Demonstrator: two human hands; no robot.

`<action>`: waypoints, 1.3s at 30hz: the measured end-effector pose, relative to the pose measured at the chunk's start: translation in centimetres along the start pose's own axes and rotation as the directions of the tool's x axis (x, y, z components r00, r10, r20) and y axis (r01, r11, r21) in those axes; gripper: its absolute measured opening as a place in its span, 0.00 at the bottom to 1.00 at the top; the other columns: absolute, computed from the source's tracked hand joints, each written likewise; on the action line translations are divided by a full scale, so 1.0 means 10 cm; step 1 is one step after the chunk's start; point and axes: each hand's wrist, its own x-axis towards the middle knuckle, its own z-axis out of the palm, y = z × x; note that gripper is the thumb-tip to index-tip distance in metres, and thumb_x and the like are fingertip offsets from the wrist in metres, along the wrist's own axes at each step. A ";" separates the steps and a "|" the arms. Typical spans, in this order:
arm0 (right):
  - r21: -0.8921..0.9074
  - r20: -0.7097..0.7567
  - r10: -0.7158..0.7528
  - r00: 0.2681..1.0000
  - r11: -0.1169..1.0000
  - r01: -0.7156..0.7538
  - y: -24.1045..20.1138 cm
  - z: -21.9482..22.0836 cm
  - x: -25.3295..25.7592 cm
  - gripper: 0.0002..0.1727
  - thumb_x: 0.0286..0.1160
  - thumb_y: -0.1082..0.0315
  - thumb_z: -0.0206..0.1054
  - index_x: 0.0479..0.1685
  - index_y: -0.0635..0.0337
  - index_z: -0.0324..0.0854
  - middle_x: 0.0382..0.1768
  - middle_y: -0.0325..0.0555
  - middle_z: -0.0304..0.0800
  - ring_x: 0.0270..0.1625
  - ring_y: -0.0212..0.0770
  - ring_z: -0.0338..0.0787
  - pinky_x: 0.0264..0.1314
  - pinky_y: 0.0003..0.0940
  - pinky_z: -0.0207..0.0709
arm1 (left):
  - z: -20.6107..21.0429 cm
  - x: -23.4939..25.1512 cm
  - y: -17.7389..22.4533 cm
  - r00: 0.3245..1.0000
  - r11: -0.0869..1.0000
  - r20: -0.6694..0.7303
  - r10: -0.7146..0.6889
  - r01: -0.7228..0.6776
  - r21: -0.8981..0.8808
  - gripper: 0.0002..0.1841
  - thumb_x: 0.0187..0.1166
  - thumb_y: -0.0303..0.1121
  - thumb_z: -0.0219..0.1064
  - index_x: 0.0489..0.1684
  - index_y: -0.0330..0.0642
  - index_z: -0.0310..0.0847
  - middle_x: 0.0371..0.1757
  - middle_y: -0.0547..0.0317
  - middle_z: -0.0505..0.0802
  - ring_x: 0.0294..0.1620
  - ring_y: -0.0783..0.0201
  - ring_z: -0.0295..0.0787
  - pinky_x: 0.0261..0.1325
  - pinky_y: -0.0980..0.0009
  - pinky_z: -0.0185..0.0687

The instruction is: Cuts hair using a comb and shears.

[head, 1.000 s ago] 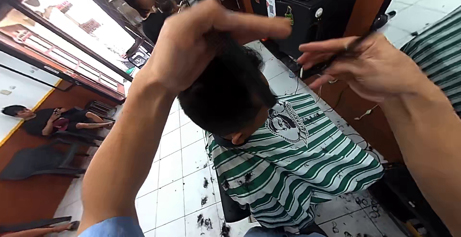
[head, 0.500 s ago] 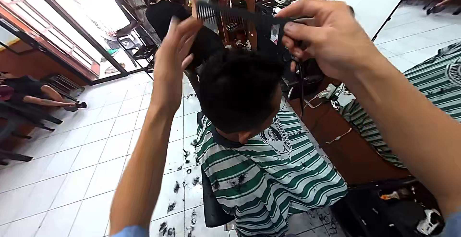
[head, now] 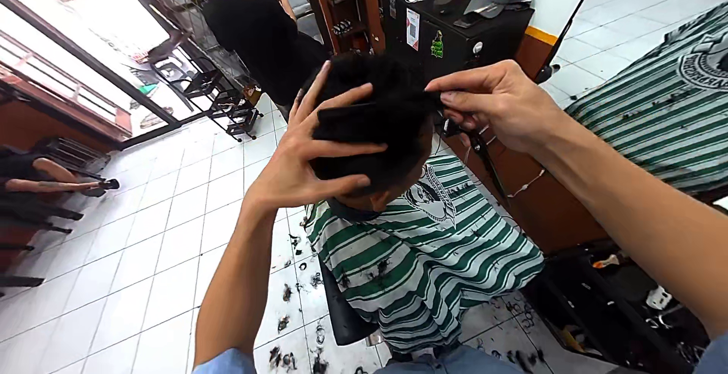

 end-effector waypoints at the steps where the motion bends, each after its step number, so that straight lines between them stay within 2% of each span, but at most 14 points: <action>1: 0.018 -0.005 0.028 1.000 0.999 -0.028 0.02 0.01 -0.05 0.15 0.86 0.74 0.55 0.58 0.60 0.88 0.22 0.29 0.80 0.19 0.23 0.78 0.19 0.18 0.76 | 0.00 0.07 0.01 1.000 1.000 0.020 0.015 -0.015 0.022 0.17 0.73 0.51 0.73 0.54 0.59 0.96 0.87 0.54 0.75 0.95 0.36 0.41 0.90 0.27 0.30; 8: 0.228 0.002 0.402 0.916 0.891 -0.392 -0.13 0.05 -0.22 0.18 0.88 0.72 0.49 0.51 0.57 0.88 0.16 0.28 0.72 0.16 0.23 0.75 0.17 0.19 0.75 | 0.14 0.18 0.14 0.999 0.999 -0.040 0.000 0.002 0.046 0.15 0.81 0.37 0.62 0.53 0.45 0.94 0.73 0.59 0.89 0.91 0.46 0.59 0.90 0.33 0.39; 14: 0.373 0.047 0.477 0.877 0.806 -0.459 -0.29 0.00 -0.33 0.19 0.87 0.71 0.47 0.45 0.53 0.87 0.19 0.29 0.76 0.17 0.22 0.77 0.18 0.18 0.77 | 0.19 0.20 0.40 0.994 0.993 -0.041 -0.099 0.102 0.063 0.18 0.82 0.37 0.60 0.62 0.40 0.90 0.74 0.56 0.88 0.85 0.55 0.72 0.91 0.38 0.47; 17: 0.434 -0.042 0.385 0.922 0.838 -0.330 -0.41 0.12 -0.48 0.18 0.88 0.70 0.49 0.54 0.54 0.88 0.24 0.30 0.79 0.21 0.23 0.80 0.23 0.18 0.80 | 0.20 0.18 0.42 0.992 0.994 -0.067 -0.108 0.107 -0.008 0.30 0.85 0.55 0.57 0.62 0.36 0.89 0.74 0.47 0.87 0.83 0.56 0.73 0.90 0.40 0.44; 19: 0.357 -0.119 0.244 0.962 0.915 -0.188 -0.41 0.34 -0.61 0.17 0.87 0.71 0.52 0.56 0.57 0.89 0.26 0.33 0.85 0.23 0.25 0.84 0.24 0.21 0.84 | 0.23 0.17 0.43 0.986 0.989 -0.093 -0.136 0.130 -0.066 0.42 0.84 0.70 0.45 0.64 0.40 0.88 0.75 0.53 0.86 0.83 0.62 0.73 0.91 0.48 0.51; 20: 0.301 -0.128 0.163 0.978 0.946 -0.119 -0.38 0.47 -0.67 0.16 0.87 0.72 0.53 0.57 0.59 0.88 0.26 0.35 0.86 0.24 0.27 0.85 0.24 0.23 0.85 | 0.25 0.16 0.46 0.979 0.979 -0.092 -0.184 0.175 -0.103 0.43 0.84 0.72 0.37 0.65 0.45 0.87 0.76 0.60 0.85 0.85 0.65 0.69 0.93 0.47 0.45; 22: 0.182 -0.113 0.043 0.993 0.983 -0.022 -0.28 0.66 -0.77 0.15 0.86 0.74 0.55 0.61 0.62 0.87 0.30 0.38 0.91 0.26 0.28 0.88 0.26 0.22 0.85 | 0.29 0.19 0.48 0.956 0.955 -0.119 -0.269 0.248 -0.164 0.41 0.89 0.61 0.29 0.63 0.45 0.89 0.76 0.59 0.86 0.87 0.63 0.67 0.94 0.42 0.33; 25: 0.312 -0.187 0.170 0.967 0.944 -0.106 -0.19 0.62 -0.94 0.19 0.84 0.73 0.53 0.68 0.57 0.82 0.38 0.37 0.93 0.32 0.28 0.89 0.31 0.23 0.86 | 0.29 0.21 0.49 0.948 0.940 -0.134 -0.287 0.253 -0.228 0.34 0.87 0.46 0.32 0.61 0.44 0.91 0.73 0.58 0.87 0.85 0.62 0.69 0.93 0.46 0.35; 27: 0.523 -0.331 0.307 0.892 0.847 -0.097 -0.11 0.37 -1.03 0.24 0.81 0.70 0.43 0.66 0.52 0.83 0.48 0.34 0.95 0.44 0.28 0.92 0.45 0.25 0.86 | 0.26 0.20 0.49 0.955 0.937 -0.105 -0.279 0.247 -0.246 0.34 0.88 0.47 0.33 0.63 0.44 0.90 0.75 0.57 0.86 0.86 0.61 0.68 0.94 0.47 0.36; 30: 0.703 -0.579 0.414 0.703 0.690 0.173 0.03 0.05 -1.04 0.23 0.87 0.71 0.34 0.58 0.60 0.78 0.57 0.43 0.92 0.59 0.37 0.93 0.66 0.31 0.85 | 0.22 0.17 0.50 0.962 0.935 -0.056 -0.267 0.245 -0.256 0.33 0.88 0.48 0.34 0.66 0.43 0.88 0.77 0.57 0.85 0.88 0.59 0.65 0.94 0.49 0.36; 33: 0.487 -0.620 0.308 0.721 0.872 0.045 0.05 -0.08 -0.86 0.16 0.86 0.76 0.45 0.64 0.61 0.74 0.48 0.42 0.94 0.52 0.39 0.96 0.62 0.34 0.89 | 0.18 0.16 0.52 0.972 0.946 -0.027 -0.232 0.219 -0.240 0.32 0.88 0.44 0.34 0.66 0.39 0.87 0.77 0.54 0.85 0.89 0.55 0.64 0.95 0.50 0.39; 35: -0.010 -0.571 -0.033 0.820 0.999 0.032 0.06 -0.15 -0.66 0.12 0.81 0.78 0.57 0.59 0.66 0.74 0.47 0.42 0.93 0.50 0.39 0.97 0.59 0.38 0.93 | 0.14 0.19 0.49 0.973 0.937 -0.015 -0.228 0.216 -0.276 0.31 0.88 0.41 0.35 0.62 0.37 0.88 0.75 0.52 0.86 0.88 0.55 0.65 0.95 0.54 0.42; 37: -0.615 -0.380 -0.411 0.829 0.782 0.106 0.02 -0.23 -0.40 0.13 0.82 0.72 0.60 0.58 0.72 0.79 0.51 0.53 0.91 0.53 0.41 0.93 0.59 0.35 0.87 | 0.10 0.22 0.44 0.972 0.920 0.006 -0.236 0.226 -0.319 0.30 0.89 0.39 0.36 0.60 0.37 0.90 0.74 0.50 0.86 0.88 0.56 0.65 0.94 0.57 0.45; 39: -0.904 -0.114 -0.586 0.802 0.396 0.161 -0.11 -0.27 -0.14 0.15 0.86 0.72 0.55 0.60 0.72 0.82 0.55 0.68 0.89 0.58 0.60 0.90 0.60 0.50 0.82 | 0.07 0.21 0.43 0.967 0.903 0.023 -0.255 0.247 -0.351 0.30 0.89 0.38 0.36 0.59 0.37 0.90 0.75 0.50 0.86 0.88 0.55 0.66 0.94 0.58 0.46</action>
